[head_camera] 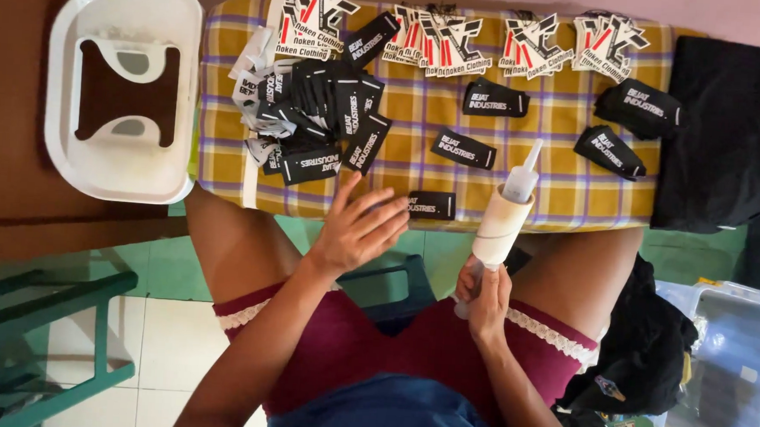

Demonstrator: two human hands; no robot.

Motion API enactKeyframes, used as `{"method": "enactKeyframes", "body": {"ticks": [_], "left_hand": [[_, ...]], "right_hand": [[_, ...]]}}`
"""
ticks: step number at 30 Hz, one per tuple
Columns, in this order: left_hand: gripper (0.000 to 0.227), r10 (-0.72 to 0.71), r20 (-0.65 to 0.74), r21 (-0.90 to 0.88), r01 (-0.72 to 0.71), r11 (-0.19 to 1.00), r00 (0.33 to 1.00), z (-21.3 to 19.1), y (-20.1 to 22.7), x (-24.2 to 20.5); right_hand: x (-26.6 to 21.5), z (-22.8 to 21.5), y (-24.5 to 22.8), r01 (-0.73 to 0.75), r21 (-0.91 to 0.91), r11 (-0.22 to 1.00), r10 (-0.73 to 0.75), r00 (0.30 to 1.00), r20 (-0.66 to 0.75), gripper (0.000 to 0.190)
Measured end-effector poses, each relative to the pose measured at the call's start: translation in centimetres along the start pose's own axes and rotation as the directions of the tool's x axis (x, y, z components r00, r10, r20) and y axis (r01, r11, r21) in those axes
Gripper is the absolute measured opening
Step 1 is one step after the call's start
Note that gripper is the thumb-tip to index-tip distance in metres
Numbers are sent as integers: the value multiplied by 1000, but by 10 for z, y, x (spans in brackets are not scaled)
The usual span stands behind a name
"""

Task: The person sits at a table and repeatedly applies glue to small black rectangular labels using a syringe-like applicator. They pick up each label, apply glue along its surface, and place it back on the table. The process is repeated for multiple labels throughout the clip.

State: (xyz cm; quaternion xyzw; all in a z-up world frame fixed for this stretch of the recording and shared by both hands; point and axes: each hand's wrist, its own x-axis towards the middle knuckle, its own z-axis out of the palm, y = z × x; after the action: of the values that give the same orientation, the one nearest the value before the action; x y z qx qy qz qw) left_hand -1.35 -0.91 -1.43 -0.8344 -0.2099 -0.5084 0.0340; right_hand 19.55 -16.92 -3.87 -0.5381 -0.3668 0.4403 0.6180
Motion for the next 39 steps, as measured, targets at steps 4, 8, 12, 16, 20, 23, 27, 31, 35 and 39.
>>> {"method": "enactKeyframes", "body": {"ticks": [4, 8, 12, 16, 20, 23, 27, 31, 35, 39], "left_hand": [[15, -130, -37, -30, 129, 991, 991, 3, -1, 5], [13, -170, -28, 7, 171, 985, 985, 2, 2, 8], [18, -221, -41, 88, 224, 971, 974, 9, 2, 4], [24, -255, 24, 118, 251, 961, 967, 5, 0, 3], [25, -291, 44, 78, 288, 955, 956, 1, 5, 4], [22, -293, 49, 74, 289, 954, 955, 2, 3, 8], [22, -294, 71, 106, 285, 953, 953, 4, 3, 3], [22, -277, 77, 118, 267, 956, 958, 4, 2, 4], [21, -279, 76, 140, 267, 953, 957, 5, 3, 2], [20, -279, 72, 112, 270, 956, 958, 4, 3, 3]], "right_hand": [[-4, 29, -17, -78, 93, 993, 75, 996, 37, 46], [-3, 57, -17, -105, 240, 965, 85, 992, 91, 45], [-1, 82, -28, -232, 269, 935, 195, 968, 159, 42], [6, 95, -43, -383, 246, 891, 342, 920, 192, 41], [5, 102, -29, -512, 313, 800, 511, 855, 90, 38], [8, 93, -4, -524, 263, 810, 522, 849, 83, 40], [8, 86, -6, -529, 232, 816, 532, 845, 54, 41], [6, 64, -6, -522, 186, 832, 528, 849, 19, 38], [5, 38, -2, -489, 171, 856, 498, 867, -16, 38], [2, 13, 8, -368, 9, 930, 367, 925, -97, 37]]}}
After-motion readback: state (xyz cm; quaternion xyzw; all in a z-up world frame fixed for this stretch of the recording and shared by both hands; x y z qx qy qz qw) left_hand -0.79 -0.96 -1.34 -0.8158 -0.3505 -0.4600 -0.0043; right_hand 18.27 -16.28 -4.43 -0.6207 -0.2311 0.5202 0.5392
